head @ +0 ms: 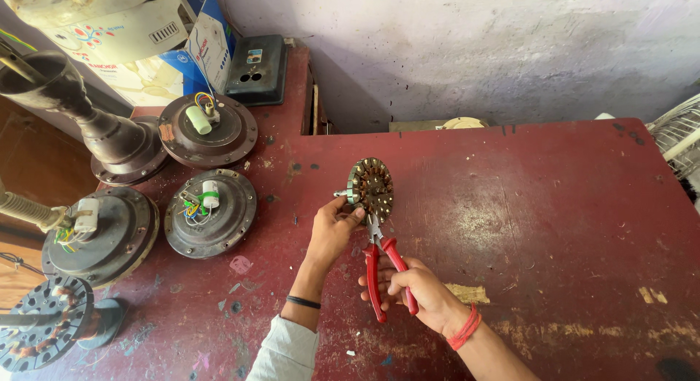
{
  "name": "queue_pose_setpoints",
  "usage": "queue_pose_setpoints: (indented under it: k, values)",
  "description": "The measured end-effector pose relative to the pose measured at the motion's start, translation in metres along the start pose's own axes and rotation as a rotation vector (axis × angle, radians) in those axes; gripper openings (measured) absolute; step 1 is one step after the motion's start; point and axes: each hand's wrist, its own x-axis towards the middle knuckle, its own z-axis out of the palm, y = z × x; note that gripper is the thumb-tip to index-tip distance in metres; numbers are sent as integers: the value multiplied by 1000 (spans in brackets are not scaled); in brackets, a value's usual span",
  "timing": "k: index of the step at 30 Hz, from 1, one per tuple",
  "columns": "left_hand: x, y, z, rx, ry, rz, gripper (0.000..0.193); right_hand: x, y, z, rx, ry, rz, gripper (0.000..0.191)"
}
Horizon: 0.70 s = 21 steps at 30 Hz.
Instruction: The person uses red-handled pliers to cut and remove copper wire coils from a circular motor armature. They rotate the armature to access different sections and continue cutting the coils throughout the clip.
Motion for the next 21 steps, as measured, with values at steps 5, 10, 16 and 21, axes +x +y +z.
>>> queue_pose_setpoints:
  k: [5,10,16,21]
  values:
    - [-1,5,1,37,2,9,26,2,-4,-3,-17,2,-30,54]
    - [-3,9,1,69,-1,-23,27,6,1,-3,-16,40,-10,51]
    - [-4,6,1,87,5,-6,27,10,11,2,111,102,18,45]
    - [-1,0,0,47,-7,15,27,13,13,10,125,140,16,42]
